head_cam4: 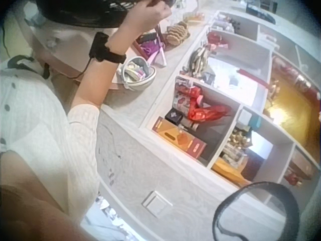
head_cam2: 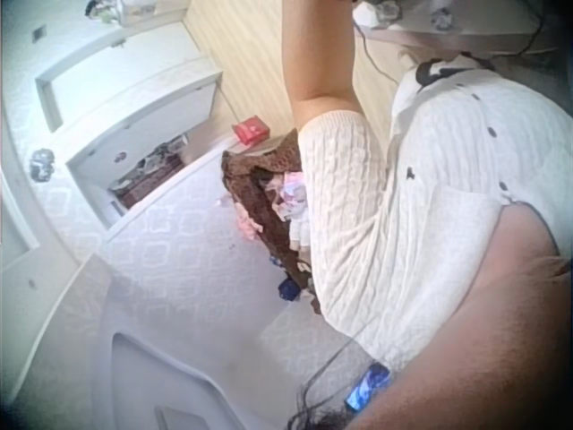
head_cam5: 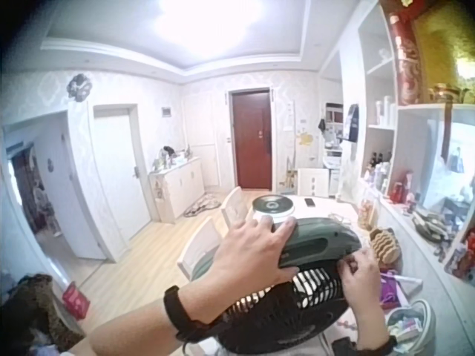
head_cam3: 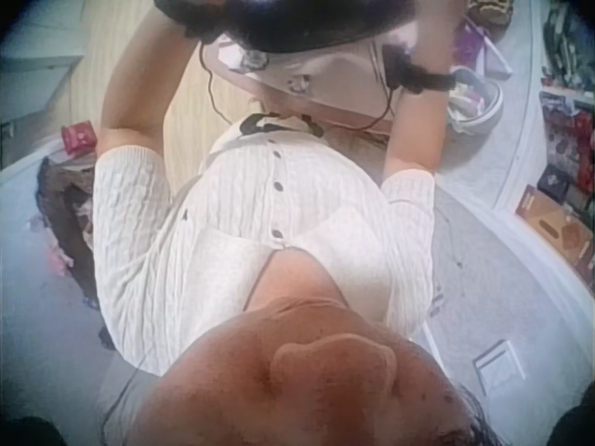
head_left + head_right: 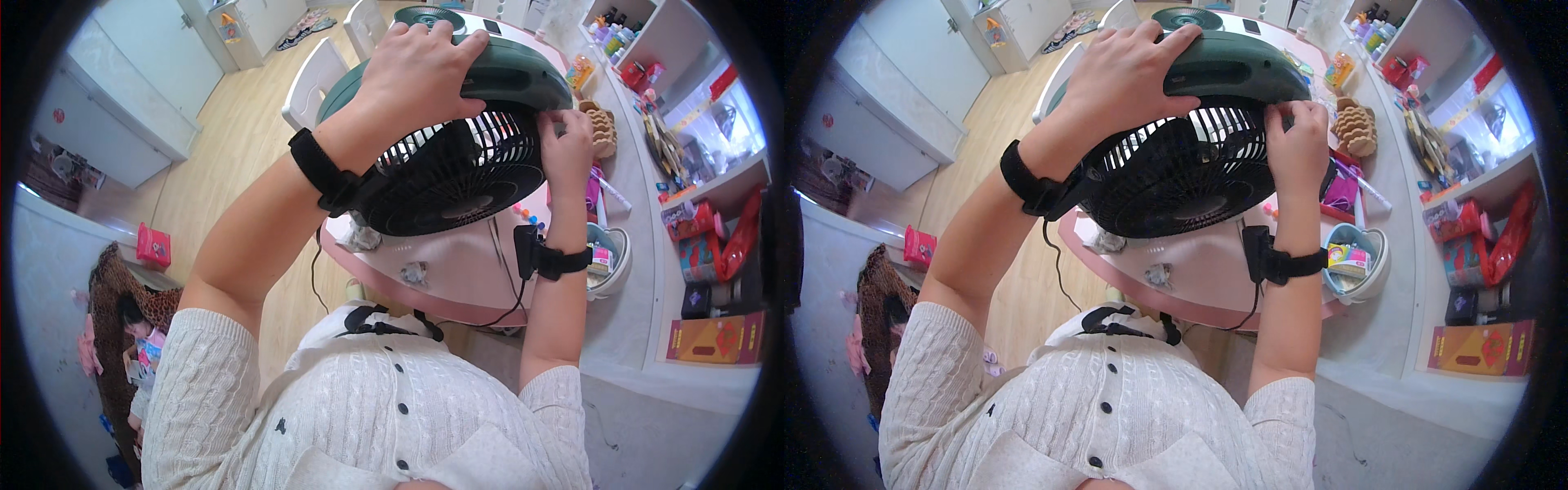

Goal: The person holds a green portable fan and uses a yellow-handled screwdriver to tighten screws on the fan's front grille. The person rotates the fan to access different screw locations and continues tightening them.

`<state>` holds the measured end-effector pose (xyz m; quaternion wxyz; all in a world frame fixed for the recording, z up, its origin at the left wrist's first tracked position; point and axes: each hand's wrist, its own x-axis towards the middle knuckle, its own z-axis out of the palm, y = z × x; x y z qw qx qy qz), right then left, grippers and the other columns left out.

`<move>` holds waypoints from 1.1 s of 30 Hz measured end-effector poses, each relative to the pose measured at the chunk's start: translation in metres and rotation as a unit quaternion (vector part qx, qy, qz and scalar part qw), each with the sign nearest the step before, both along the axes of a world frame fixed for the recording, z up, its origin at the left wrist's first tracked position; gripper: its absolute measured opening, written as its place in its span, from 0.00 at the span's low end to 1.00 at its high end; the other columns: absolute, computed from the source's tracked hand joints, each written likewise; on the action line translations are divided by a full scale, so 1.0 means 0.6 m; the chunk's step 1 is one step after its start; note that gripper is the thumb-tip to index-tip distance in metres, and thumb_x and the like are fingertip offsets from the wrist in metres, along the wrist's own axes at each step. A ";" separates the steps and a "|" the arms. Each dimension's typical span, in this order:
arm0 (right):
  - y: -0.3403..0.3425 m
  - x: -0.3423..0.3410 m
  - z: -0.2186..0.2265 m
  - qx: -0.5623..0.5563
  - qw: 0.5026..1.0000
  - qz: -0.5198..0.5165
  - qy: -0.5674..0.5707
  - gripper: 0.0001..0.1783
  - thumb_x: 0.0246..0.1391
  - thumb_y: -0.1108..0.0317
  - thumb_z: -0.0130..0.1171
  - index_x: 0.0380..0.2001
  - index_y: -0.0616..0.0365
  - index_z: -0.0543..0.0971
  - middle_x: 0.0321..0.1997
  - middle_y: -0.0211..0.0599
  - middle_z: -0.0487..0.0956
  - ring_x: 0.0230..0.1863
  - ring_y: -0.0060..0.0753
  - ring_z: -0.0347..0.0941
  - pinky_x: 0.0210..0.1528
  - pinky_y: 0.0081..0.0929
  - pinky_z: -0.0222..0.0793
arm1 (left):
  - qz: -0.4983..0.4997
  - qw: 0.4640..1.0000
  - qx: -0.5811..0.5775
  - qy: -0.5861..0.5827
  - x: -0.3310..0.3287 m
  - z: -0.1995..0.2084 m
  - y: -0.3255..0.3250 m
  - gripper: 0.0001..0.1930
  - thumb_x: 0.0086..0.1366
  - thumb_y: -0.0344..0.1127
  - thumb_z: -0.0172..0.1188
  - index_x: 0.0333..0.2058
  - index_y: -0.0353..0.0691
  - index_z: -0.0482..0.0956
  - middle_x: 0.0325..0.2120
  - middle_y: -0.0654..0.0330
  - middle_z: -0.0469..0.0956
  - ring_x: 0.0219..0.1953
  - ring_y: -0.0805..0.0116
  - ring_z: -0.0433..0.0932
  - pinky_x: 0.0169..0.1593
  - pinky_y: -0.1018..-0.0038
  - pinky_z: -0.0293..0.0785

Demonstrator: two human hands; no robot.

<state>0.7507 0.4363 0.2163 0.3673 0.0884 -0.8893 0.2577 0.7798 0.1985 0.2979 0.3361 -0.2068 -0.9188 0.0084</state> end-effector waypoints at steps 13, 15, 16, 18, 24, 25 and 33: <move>-0.012 -0.008 0.002 -0.019 1.000 -0.011 -0.022 0.17 0.55 0.55 0.59 0.32 0.60 0.83 0.45 0.46 0.77 0.44 0.49 0.75 0.45 0.41 0.71 | -0.007 0.996 0.003 -0.087 0.016 0.032 -0.004 0.40 0.51 0.52 0.70 0.59 0.39 0.67 0.43 0.47 0.75 0.50 0.51 0.73 0.54 0.60 0.69; -0.009 -0.009 0.000 -0.036 0.999 -0.018 -0.029 0.17 0.54 0.55 0.60 0.30 0.60 0.83 0.42 0.44 0.77 0.44 0.48 0.75 0.45 0.40 0.71 | -0.006 0.997 -0.001 -0.075 0.011 0.026 -0.004 0.40 0.51 0.52 0.69 0.59 0.39 0.67 0.43 0.47 0.75 0.50 0.50 0.74 0.54 0.61 0.69; -0.007 -0.010 -0.001 -0.044 0.998 -0.022 -0.032 0.17 0.53 0.55 0.61 0.30 0.60 0.83 0.41 0.44 0.77 0.44 0.47 0.75 0.45 0.39 0.71 | -0.010 0.997 -0.001 -0.072 0.010 0.025 -0.004 0.40 0.51 0.52 0.69 0.59 0.39 0.67 0.43 0.47 0.75 0.50 0.50 0.74 0.54 0.61 0.69; -0.008 -0.007 0.004 -0.034 0.999 -0.013 -0.022 0.16 0.52 0.55 0.61 0.29 0.59 0.83 0.39 0.43 0.77 0.43 0.47 0.75 0.45 0.39 0.71 | -0.008 0.998 -0.002 -0.070 0.012 0.026 -0.001 0.39 0.51 0.51 0.69 0.59 0.39 0.67 0.43 0.47 0.75 0.49 0.50 0.74 0.53 0.61 0.69; 0.022 -0.013 -0.017 -0.093 0.993 0.039 0.052 0.18 0.55 0.53 0.59 0.30 0.59 0.83 0.36 0.48 0.80 0.42 0.53 0.75 0.45 0.42 0.71 | -0.039 0.999 -0.001 -0.025 0.021 0.038 0.018 0.40 0.46 0.46 0.72 0.58 0.41 0.68 0.39 0.44 0.77 0.43 0.45 0.77 0.47 0.57 0.73; 0.053 -0.020 -0.035 -0.102 0.992 0.040 0.054 0.17 0.56 0.56 0.61 0.34 0.61 0.83 0.36 0.46 0.80 0.40 0.46 0.76 0.44 0.35 0.71 | -0.072 0.997 0.018 -0.022 0.017 0.034 0.015 0.39 0.46 0.45 0.72 0.57 0.42 0.69 0.39 0.43 0.76 0.43 0.44 0.77 0.48 0.56 0.73; 0.309 0.195 -0.260 -0.331 0.897 -0.173 -0.236 0.14 0.53 0.63 0.64 0.37 0.63 0.82 0.31 0.38 0.82 0.36 0.28 0.78 0.42 0.27 0.71 | 0.003 0.999 -0.027 -0.034 -0.006 0.018 0.000 0.41 0.50 0.54 0.69 0.62 0.53 0.66 0.47 0.51 0.76 0.47 0.51 0.77 0.51 0.60 0.73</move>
